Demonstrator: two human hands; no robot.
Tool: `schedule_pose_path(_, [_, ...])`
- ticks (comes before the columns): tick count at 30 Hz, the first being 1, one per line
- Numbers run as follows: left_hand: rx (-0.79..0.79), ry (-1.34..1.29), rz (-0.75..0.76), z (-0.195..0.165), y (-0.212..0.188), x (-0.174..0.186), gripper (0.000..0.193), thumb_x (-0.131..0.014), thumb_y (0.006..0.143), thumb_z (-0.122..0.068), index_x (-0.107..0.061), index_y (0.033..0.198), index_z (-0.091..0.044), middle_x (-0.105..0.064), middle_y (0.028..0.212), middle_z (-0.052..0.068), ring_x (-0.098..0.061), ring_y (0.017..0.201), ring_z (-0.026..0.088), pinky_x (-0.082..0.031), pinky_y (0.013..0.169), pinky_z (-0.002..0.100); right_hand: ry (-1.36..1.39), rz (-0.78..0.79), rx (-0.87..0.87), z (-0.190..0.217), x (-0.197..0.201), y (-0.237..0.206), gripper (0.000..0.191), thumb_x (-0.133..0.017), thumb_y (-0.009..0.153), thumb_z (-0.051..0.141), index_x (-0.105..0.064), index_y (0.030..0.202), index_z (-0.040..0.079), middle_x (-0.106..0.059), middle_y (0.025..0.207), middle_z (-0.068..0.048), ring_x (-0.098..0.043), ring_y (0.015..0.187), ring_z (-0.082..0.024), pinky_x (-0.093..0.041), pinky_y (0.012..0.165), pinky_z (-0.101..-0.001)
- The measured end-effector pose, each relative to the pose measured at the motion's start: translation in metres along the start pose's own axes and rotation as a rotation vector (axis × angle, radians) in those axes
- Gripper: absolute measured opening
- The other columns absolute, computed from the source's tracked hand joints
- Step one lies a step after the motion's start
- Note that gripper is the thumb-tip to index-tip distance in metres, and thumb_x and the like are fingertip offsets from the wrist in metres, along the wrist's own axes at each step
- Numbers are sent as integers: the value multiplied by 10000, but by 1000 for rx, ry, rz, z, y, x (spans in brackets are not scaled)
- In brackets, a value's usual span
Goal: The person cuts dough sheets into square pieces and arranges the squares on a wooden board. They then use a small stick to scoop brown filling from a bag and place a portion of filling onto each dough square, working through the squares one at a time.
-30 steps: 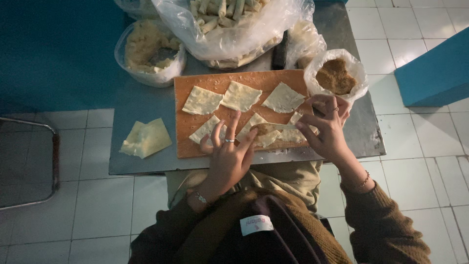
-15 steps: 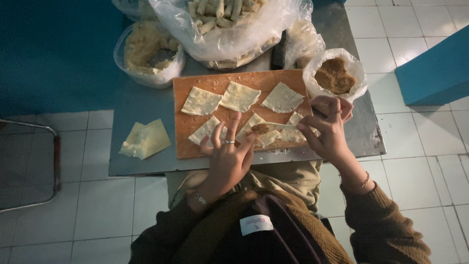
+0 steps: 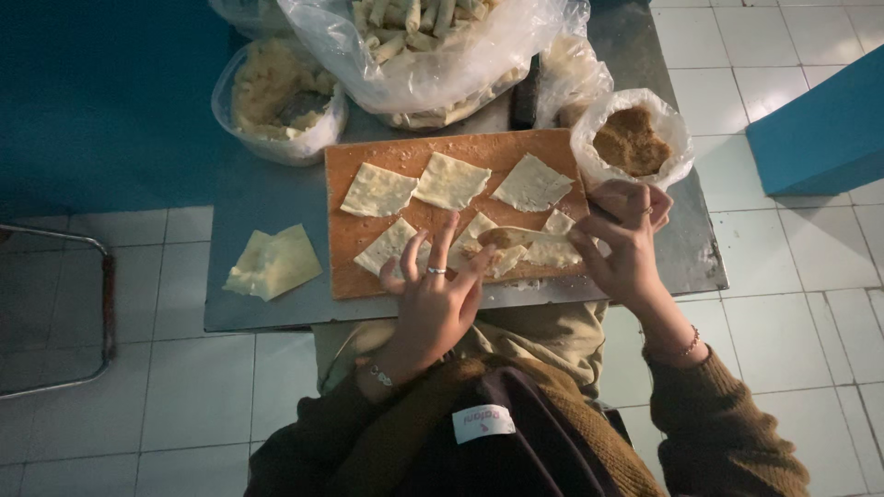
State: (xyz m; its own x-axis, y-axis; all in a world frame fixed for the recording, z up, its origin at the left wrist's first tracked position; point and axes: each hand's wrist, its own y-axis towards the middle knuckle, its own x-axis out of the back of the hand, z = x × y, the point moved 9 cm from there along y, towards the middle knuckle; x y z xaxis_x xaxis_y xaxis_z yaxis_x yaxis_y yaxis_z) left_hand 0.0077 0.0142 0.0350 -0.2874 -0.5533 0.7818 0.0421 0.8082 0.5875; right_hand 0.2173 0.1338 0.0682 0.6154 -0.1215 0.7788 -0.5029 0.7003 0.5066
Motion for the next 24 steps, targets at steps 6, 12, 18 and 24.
schedule_pose_path(6, [-27,-136,-20,-11,16,-3,472,-751,906,-306,-665,1369,-295,-311,1650,116,-380,1370,346,-182,1117,587,48,-93,-86,-38,16,-9,62,-775,882,199,-752,900,144,-582,1363,-102,-312,1393,-347,-224,1192,-530])
schedule_pose_path(12, [-172,-179,2,-58,36,-12,399,-769,941,-347,-702,1329,-288,-272,1702,118,-415,1415,351,-221,1149,579,-98,-90,-123,-56,48,-36,47,-773,924,206,-754,962,185,-521,1392,-114,-312,1350,-333,-230,1175,-468])
schedule_pose_path(18, [-160,-105,-19,-71,49,-17,381,-727,929,-329,-732,1306,-271,-311,1673,128,-419,1425,344,-221,1114,579,-162,-105,-144,-67,52,-47,95,-806,876,245,-759,926,180,-538,1376,-83,-321,1347,-323,-225,1152,-460])
schedule_pose_path(24, [-142,-102,-13,-71,47,-30,292,-696,1017,-354,-717,1286,-242,-318,1685,135,-434,1433,334,-219,1146,578,-195,-101,-94,-72,51,-51,124,-800,903,282,-766,878,166,-542,1355,-80,-310,1335,-328,-210,1187,-480])
